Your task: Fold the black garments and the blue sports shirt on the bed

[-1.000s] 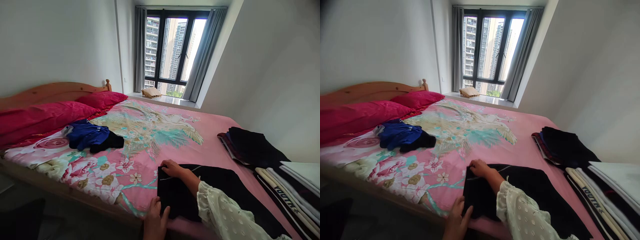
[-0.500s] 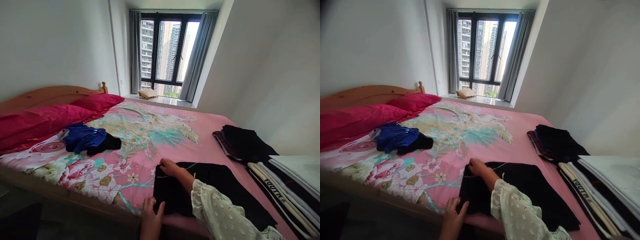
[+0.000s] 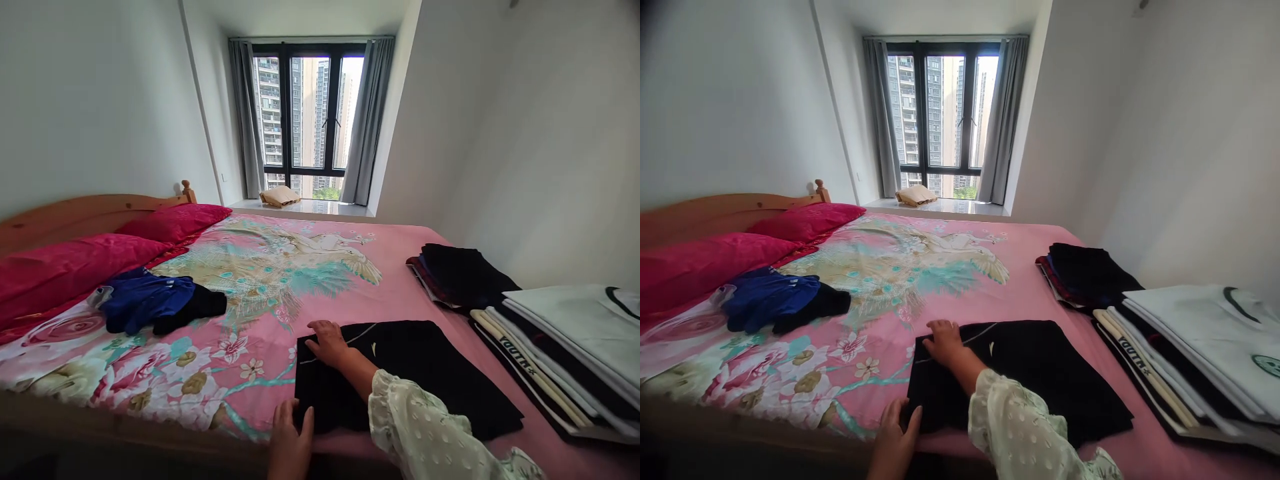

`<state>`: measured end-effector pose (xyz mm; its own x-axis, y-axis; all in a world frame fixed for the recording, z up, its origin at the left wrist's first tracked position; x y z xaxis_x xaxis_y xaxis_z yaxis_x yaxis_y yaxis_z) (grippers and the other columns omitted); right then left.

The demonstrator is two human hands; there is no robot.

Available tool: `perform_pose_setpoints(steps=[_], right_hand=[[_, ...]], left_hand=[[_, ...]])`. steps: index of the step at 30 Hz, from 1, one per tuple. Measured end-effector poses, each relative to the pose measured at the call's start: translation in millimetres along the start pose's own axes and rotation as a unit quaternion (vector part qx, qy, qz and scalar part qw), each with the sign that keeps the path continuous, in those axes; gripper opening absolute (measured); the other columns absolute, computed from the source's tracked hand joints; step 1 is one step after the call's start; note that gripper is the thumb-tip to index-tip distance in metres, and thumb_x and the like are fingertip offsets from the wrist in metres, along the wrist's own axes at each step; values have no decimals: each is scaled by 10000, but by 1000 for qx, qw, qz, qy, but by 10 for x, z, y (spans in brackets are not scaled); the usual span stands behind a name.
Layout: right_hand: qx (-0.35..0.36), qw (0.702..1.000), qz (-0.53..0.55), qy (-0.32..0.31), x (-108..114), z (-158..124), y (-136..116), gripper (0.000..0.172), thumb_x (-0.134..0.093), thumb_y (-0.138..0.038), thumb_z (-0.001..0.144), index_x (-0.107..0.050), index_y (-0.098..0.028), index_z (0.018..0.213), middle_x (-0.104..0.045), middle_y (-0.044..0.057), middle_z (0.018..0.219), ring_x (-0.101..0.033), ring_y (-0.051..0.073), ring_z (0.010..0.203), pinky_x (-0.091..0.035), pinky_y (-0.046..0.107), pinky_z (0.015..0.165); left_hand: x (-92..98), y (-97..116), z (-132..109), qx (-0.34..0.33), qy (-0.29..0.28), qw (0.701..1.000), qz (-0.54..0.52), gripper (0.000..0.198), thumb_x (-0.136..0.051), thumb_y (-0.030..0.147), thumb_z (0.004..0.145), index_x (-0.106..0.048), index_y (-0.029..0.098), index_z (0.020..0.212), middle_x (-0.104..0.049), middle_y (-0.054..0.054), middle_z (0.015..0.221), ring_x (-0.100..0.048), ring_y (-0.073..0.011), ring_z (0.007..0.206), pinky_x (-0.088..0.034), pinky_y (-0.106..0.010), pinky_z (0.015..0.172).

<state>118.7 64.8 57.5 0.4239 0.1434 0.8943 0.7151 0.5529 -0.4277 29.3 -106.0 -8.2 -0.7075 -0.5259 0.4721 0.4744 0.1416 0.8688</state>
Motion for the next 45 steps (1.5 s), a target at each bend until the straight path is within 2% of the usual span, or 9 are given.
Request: perform_pose_setpoints(steps=[8,13,18,24,28,32,34,39,45], right_hand=[[-68,990,2,124,606,-1080,974,311,-438,-341,859,-540,-249,1138,-517,71,1298,-363,249,1286,-192,536,1059],[-164,972,-3,168,958,-1687,1532,329,-418,-370,860,-540,-238,1136,-526,69,1289,-346,261,1301,-212,549,1058],[-128,979,49,150,949,-1502,1053,357,-392,-319,873,-503,-240,1202,-476,62,1349,-310,247,1324,-192,508,1090],[-21,995,72,63,427,-956,442,473,-315,-433,914,-359,-284,1361,-314,16,1470,-165,209,1383,-103,490,1121],[-101,994,-22,-19,418,-1058,1190,580,-321,-542,884,-305,-283,1402,-221,19,1506,-123,230,1391,3,554,1096],[-369,920,-129,18,819,-1688,2498,667,-246,-551,886,-194,-192,1445,-123,74,1526,-84,252,1395,-22,581,1079],[-408,899,-153,39,943,-1948,2878,649,-221,-542,891,-200,-201,1443,-170,77,1518,-114,244,1390,-68,588,1074],[-401,898,-163,80,999,-2090,3050,618,-244,-528,888,-315,-181,1394,-288,101,1473,-215,273,1355,-162,624,1038],[-323,925,-164,118,1261,-1678,2838,517,-165,-357,937,-361,-146,1366,-432,121,1381,-393,230,1253,-295,436,1035]], left_hand=[[205,75,236,15,-32,998,45,505,-512,565,716,-552,156,1011,-607,-132,1013,-592,-291,960,-465,-472,880],[132,598,469,-169,-33,982,83,348,-377,381,831,-595,201,1035,-611,-103,1140,-543,-251,1113,-414,-428,999],[-345,985,622,-227,-104,943,219,461,-345,115,786,-577,162,1182,-547,-90,1301,-489,-215,1212,-402,-377,1026],[-723,704,766,-170,-178,894,375,494,-300,209,874,-402,165,1355,-367,-85,1447,-289,-231,1350,-219,-533,1085],[-753,514,771,-124,-163,877,434,534,-290,341,897,-284,208,1414,-216,-29,1510,-162,-208,1393,-115,-559,1099],[-765,535,733,-127,-153,870,452,556,-297,401,892,-275,226,1419,-195,-29,1518,-139,-207,1398,-80,-537,1107],[-767,558,724,-128,-150,870,452,557,-299,395,890,-272,227,1420,-195,-35,1519,-136,-209,1398,-70,-536,1108],[-771,562,730,-129,-143,873,449,552,-304,397,888,-295,222,1411,-231,-46,1510,-146,-207,1396,-79,-532,1106],[-782,547,744,-139,-136,870,454,539,-315,385,885,-312,229,1402,-255,-48,1503,-170,-205,1391,-97,-532,1102]])
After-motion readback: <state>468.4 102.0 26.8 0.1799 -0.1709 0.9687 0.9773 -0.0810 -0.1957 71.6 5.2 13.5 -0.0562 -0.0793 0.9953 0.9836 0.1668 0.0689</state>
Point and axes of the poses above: each hand's wrist, its own z-axis towards the middle knuckle, its own x-axis out of the back of the hand, y = z × x, the point moved 5 cm from there along z, towards the middle knuckle
